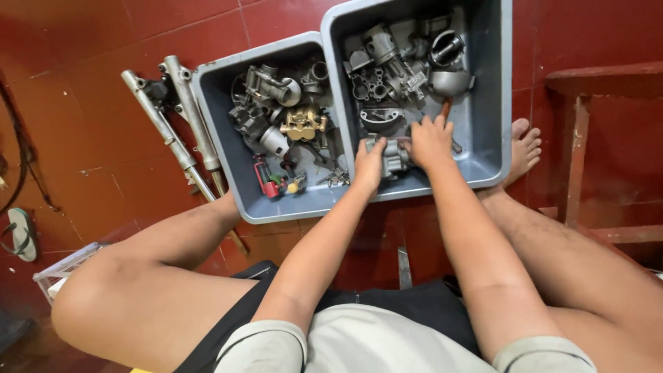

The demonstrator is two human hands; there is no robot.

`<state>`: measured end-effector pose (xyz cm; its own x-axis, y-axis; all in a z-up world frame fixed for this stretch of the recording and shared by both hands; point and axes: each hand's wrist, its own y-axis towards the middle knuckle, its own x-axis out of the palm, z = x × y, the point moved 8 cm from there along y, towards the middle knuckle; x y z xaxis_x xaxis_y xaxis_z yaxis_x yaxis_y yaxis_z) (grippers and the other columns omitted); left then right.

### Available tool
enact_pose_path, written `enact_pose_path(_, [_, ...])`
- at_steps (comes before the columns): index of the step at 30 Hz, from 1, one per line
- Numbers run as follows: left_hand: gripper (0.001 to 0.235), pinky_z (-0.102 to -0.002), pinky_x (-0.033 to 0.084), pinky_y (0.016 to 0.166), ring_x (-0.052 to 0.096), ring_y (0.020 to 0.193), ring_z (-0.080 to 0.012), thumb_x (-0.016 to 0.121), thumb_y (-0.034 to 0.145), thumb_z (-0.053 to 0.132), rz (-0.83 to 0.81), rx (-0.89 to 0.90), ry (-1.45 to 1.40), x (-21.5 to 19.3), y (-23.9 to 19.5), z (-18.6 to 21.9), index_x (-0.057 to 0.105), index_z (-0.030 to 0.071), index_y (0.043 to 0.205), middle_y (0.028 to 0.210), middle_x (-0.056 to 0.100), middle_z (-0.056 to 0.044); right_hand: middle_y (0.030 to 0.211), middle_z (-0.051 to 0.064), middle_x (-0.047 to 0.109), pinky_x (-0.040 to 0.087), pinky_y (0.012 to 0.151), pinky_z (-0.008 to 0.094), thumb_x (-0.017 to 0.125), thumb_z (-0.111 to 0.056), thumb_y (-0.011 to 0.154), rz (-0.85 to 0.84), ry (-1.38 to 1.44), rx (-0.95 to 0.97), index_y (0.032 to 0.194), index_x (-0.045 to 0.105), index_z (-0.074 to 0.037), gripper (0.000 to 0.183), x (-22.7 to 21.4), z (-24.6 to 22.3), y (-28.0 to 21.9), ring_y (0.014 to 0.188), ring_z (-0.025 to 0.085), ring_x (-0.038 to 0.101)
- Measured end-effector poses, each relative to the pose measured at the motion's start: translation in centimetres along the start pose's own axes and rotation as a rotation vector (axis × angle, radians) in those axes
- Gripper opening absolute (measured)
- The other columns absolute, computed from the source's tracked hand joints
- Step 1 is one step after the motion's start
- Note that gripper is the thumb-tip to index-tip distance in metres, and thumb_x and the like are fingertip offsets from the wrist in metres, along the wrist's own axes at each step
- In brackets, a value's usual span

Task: Cleaning motorcycle carburetor components using a brush and a screwdriver to remove grime.

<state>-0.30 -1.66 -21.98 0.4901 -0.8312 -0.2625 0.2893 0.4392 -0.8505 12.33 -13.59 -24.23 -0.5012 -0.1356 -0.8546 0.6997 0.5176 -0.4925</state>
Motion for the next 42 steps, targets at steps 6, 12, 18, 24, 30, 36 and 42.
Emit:
enact_pose_path(6, [0.025,-0.043,0.042,0.108,0.058,0.111,-0.0219,0.071,0.088,0.027,-0.029,0.228,-0.456,-0.9,-2.3,2.1,0.074,0.01,0.107,0.109,0.067,-0.011,0.102,0.01,0.08,0.051,0.094,0.054,0.079,-0.04,0.084,-0.103,0.309,0.088,0.114,0.078,-0.02,0.036,-9.2,2.7,-1.7,0.108,0.038,0.073])
enact_pose_path(12, [0.018,-0.033,0.054,0.06,0.066,0.065,-0.0203,0.063,0.087,0.031,-0.173,-0.021,-0.907,-7.4,-13.9,10.6,0.067,0.014,0.084,0.076,0.07,-0.005,0.103,-0.003,0.069,0.051,0.086,0.034,0.073,-0.035,0.103,0.341,1.029,0.229,0.111,0.067,-0.021,0.016,-30.3,1.1,-10.4,0.096,0.013,0.065])
enact_pose_path(18, [0.021,-0.03,0.048,0.086,0.061,0.092,-0.017,0.062,0.09,0.027,-0.12,0.372,-0.532,-21.8,-28.2,18.9,0.067,0.008,0.097,0.093,0.068,-0.005,0.101,0.0,0.062,0.06,0.079,0.024,0.061,-0.022,0.119,0.549,1.66,-0.146,0.117,0.056,-0.017,0.007,-40.8,-4.7,-19.1,0.086,0.011,0.066])
enact_pose_path(24, [0.072,-0.036,0.046,0.108,0.059,0.132,-0.0232,0.055,0.081,0.05,-0.181,0.292,-0.253,-26.2,-34.5,20.1,0.063,0.005,0.136,0.143,0.06,-0.01,0.103,0.007,0.067,0.049,0.073,0.021,0.055,-0.034,0.122,0.533,1.183,-0.281,0.119,0.064,-0.002,0.034,-44.9,-11.5,-26.7,0.083,0.011,0.063])
enact_pose_path(30, [0.083,-0.043,0.035,0.118,0.05,0.143,-0.0277,0.051,0.083,0.055,-0.231,0.207,-0.181,-23.3,-32.3,16.6,0.049,0.004,0.149,0.154,0.055,-0.013,0.097,0.009,0.073,0.056,0.085,0.032,0.073,-0.009,0.093,0.187,0.912,-0.441,0.108,0.07,-0.002,0.017,-40.0,-19.1,-27.5,0.093,0.019,0.069])
enact_pose_path(36, [0.083,-0.038,0.037,0.116,0.048,0.142,-0.0253,0.053,0.083,0.049,-0.297,0.111,-0.329,-22.8,-33.9,16.0,0.044,0.003,0.152,0.155,0.052,-0.011,0.088,0.011,0.075,0.054,0.079,0.041,0.066,-0.015,0.096,0.442,0.497,-0.743,0.1,0.075,-0.005,0.014,-43.0,-21.5,-31.7,0.081,0.029,0.072])
enact_pose_path(42, [0.032,-0.031,0.05,0.083,0.065,0.087,-0.0182,0.056,0.096,0.038,-0.206,0.357,-0.335,-23.0,-31.8,16.4,0.067,0.008,0.097,0.089,0.068,-0.005,0.1,0.023,0.078,0.057,0.08,0.044,0.079,-0.006,0.102,0.764,0.308,-0.858,0.102,0.079,0.01,0.016,-45.8,-21.9,-32.4,0.086,0.034,0.074])
